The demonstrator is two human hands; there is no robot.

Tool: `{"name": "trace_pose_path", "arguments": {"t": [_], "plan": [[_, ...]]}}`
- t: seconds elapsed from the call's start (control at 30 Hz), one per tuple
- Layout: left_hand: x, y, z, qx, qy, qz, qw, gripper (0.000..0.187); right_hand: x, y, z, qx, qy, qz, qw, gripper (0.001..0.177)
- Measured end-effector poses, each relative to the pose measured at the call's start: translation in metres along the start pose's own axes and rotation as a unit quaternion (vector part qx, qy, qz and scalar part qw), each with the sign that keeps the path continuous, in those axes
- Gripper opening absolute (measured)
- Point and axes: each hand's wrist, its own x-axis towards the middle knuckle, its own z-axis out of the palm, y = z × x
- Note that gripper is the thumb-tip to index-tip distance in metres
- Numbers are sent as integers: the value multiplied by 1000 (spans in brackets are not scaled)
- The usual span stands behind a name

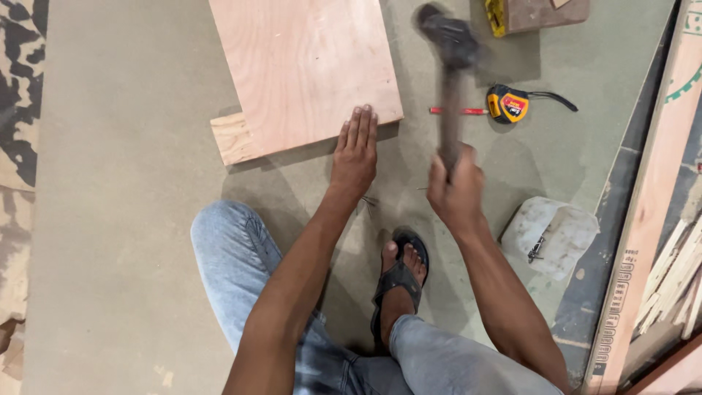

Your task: The person hammers nails into a rectangular wooden board to attach a smaller wooden block to its edge. The person repeatedly picks up nails from the floor and hammers them into the wood using a hammer.

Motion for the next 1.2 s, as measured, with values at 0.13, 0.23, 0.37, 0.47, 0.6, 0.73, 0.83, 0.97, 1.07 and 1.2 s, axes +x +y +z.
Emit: {"name": "trace_pose_path", "arguments": {"t": [0.13, 0.23, 0.37, 0.47, 0.6, 0.73, 0.83, 0.97, 1.07, 1.2], "plan": [[-3, -6, 2, -12, -8, -9, 1000, 62, -15, -11, -1, 390, 107, 61, 912, 28], [-7, 0, 3, -21, 2, -10, 1000, 61, -6, 13, 26, -16, -85, 76, 993, 31], [-4, -3, -1, -25, 14, 0, 1000, 62, 6, 48, 51, -86, -189, 93, 974, 28], [-8, 1, 1, -15, 1, -7, 1000, 64, -3, 54, 45, -71, -181, 104, 975, 27], [-9, -5, -4, -50, -38, -28, 998, 71, 18, 24, 45, -6, -166, 124, 978, 23], [9, -5, -7, -36, -35, -24, 998, 74, 35, -10, 11, 53, -79, 56, 994, 21], [-4, -3, -5, -32, -28, -19, 999, 72, 7, -21, -12, 88, 54, 6, 995, 17], [2, -9, -5, -53, -22, -24, 998, 72, -6, -9, 13, 166, -5, 71, 984, 23], [-8, -6, -6, -60, -26, -4, 998, 74, -9, 14, 38, -69, -138, 68, 986, 31], [-9, -2, -12, -87, -39, -3, 995, 75, -11, 33, 53, -80, -186, 137, 970, 31]]}}
